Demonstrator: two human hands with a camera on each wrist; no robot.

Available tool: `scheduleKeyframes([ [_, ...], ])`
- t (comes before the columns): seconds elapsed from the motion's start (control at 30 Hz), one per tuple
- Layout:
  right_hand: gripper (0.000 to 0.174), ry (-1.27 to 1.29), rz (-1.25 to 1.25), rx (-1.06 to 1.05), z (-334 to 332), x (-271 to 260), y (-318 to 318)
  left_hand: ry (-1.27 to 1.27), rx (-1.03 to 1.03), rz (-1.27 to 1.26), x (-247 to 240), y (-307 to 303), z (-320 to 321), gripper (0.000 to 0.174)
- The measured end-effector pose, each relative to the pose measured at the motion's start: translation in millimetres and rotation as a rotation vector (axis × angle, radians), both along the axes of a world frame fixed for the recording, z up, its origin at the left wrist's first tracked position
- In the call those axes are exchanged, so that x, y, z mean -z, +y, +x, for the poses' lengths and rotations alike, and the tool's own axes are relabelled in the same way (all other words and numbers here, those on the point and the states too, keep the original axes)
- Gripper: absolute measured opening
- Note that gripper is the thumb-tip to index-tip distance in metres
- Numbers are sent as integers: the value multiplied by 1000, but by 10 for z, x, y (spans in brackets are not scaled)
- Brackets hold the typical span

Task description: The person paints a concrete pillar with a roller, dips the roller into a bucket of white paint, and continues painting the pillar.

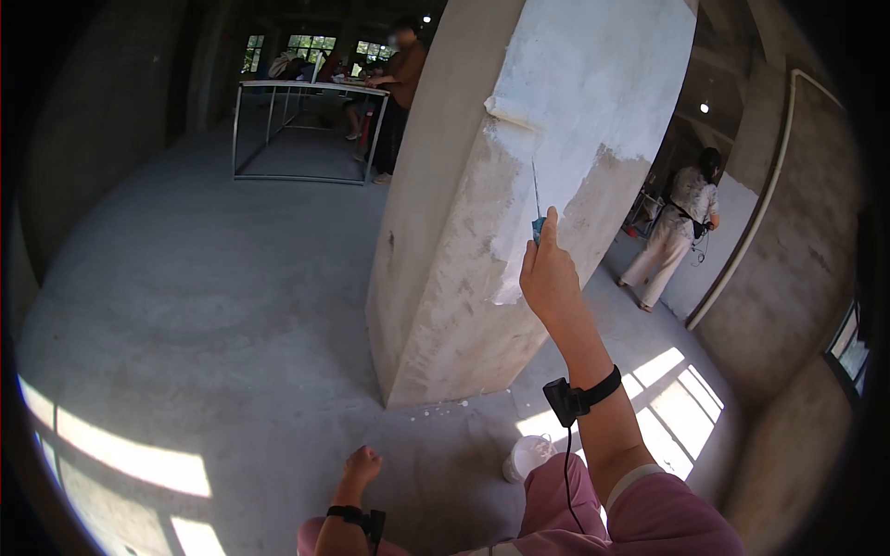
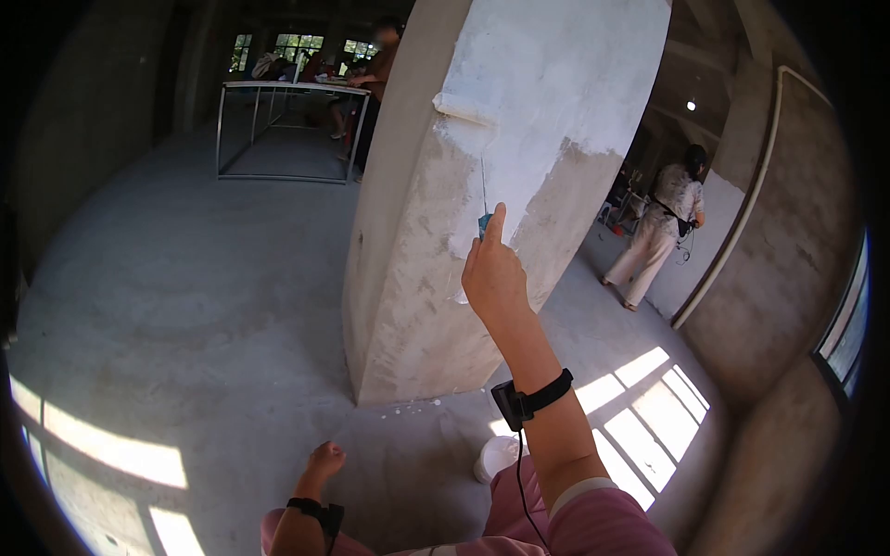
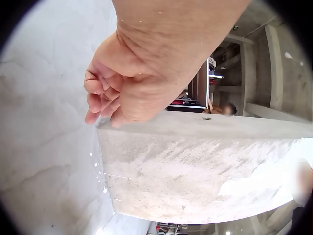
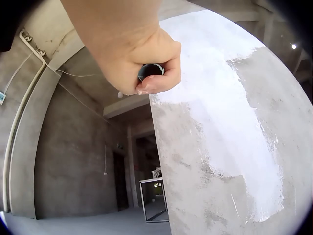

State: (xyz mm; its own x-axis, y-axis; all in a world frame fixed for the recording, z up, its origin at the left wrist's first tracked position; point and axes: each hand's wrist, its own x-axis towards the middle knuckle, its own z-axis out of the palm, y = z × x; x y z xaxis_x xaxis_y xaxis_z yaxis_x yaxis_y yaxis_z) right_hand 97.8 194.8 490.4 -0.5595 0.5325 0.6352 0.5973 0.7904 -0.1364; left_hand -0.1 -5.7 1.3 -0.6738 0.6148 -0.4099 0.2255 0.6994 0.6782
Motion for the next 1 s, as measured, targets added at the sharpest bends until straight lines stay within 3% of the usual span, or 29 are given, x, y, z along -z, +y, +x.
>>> scheduleKeyframes([
  [0.3,66,-47,-175,-60,171,955,-79,-20,12,-23,-36,-54,5,41],
  [0.5,64,-19,-226,-118,379,1136,6,-4,56,-86,-189,-50,60,42],
  [0.57,60,108,-262,-245,496,1157,125,-40,72,-88,-162,-8,46,43],
  [0.67,58,228,-283,-259,649,1330,198,81,12,8,222,8,46,40],
  [0.77,57,336,-258,-218,704,1532,417,59,31,-17,171,10,57,41],
  [0.87,55,290,-322,-152,675,1451,629,51,65,-41,-27,83,81,40],
  [1.0,53,330,-205,-168,613,1032,800,40,82,-24,-92,163,127,40],
])
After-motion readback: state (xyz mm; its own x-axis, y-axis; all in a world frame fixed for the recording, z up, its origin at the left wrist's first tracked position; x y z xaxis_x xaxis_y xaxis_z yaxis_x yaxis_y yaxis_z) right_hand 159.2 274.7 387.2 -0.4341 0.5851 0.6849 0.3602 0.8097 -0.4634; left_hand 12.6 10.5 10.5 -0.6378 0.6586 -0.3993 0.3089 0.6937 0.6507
